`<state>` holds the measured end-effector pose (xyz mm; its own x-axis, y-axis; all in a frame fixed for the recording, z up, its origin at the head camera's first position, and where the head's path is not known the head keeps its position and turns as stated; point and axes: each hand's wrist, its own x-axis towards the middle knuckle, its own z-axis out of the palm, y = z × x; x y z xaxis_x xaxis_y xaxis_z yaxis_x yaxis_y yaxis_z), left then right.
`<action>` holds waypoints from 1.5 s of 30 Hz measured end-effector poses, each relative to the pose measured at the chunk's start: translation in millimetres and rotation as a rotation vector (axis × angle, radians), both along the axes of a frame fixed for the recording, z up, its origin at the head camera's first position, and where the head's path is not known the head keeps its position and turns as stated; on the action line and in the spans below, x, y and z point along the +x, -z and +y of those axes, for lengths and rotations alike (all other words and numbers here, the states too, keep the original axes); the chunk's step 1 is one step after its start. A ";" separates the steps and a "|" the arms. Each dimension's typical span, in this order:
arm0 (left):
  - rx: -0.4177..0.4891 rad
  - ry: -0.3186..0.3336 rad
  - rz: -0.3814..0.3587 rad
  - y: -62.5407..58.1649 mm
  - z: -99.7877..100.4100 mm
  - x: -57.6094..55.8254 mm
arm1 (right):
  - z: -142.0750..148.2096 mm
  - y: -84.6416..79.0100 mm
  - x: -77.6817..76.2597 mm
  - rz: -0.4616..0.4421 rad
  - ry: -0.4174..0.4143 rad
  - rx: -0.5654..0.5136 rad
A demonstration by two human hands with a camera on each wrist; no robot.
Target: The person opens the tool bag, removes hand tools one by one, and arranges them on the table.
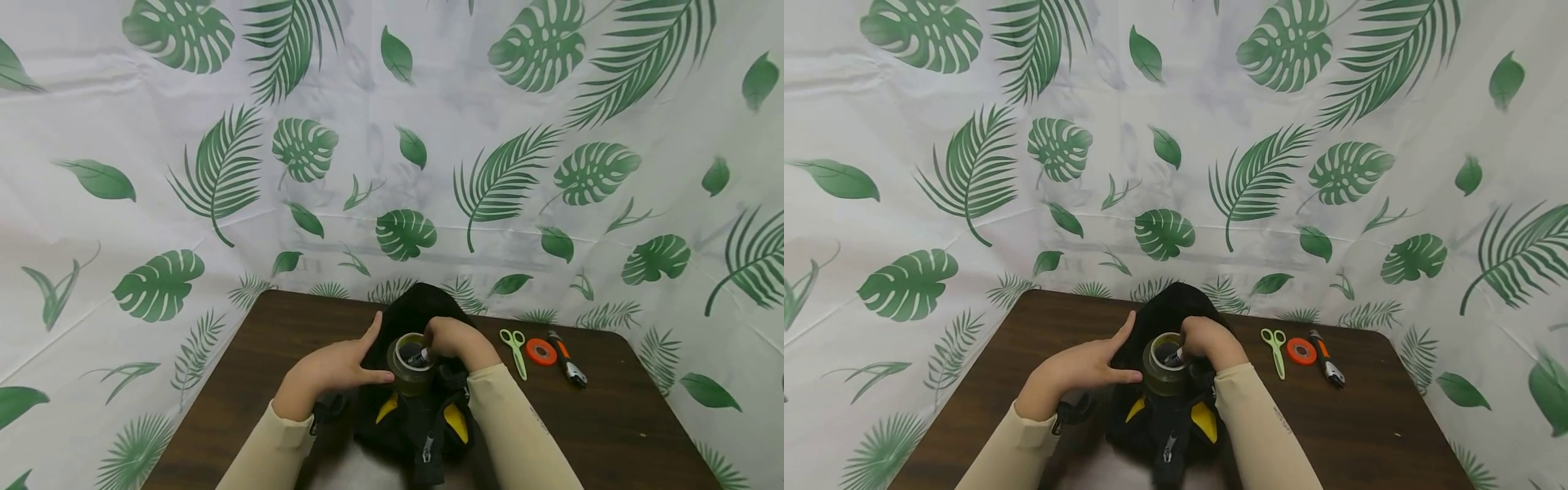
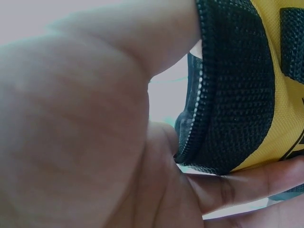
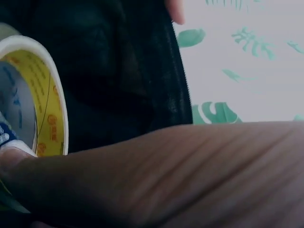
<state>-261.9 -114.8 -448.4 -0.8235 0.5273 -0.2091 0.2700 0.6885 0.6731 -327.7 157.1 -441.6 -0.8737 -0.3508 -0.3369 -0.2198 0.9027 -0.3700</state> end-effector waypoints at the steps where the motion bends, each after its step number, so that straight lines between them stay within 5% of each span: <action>1: -0.001 -0.001 0.001 0.2 -0.2 0.3 | -0.2 0.9 0.2 0.007 -0.006 0.008; 14: 0.005 0.005 -0.006 0.0 -1.5 -1.2 | -0.3 -3.4 1.9 0.172 -0.034 -0.043; 22: -0.009 -0.001 0.007 1.6 -1.3 -1.3 | 10.4 -24.0 16.0 0.213 0.070 -0.271; 30: 0.003 0.000 -0.009 1.7 0.2 -2.1 | 36.6 -44.7 47.5 0.264 0.188 -0.402; 41: 0.010 0.012 -0.023 4.4 -2.7 -1.7 | 73.3 -44.1 83.3 0.712 0.378 -0.520; 45: 0.011 0.015 -0.009 2.3 -1.7 -2.8 | 87.5 -55.4 101.4 0.871 0.461 -0.565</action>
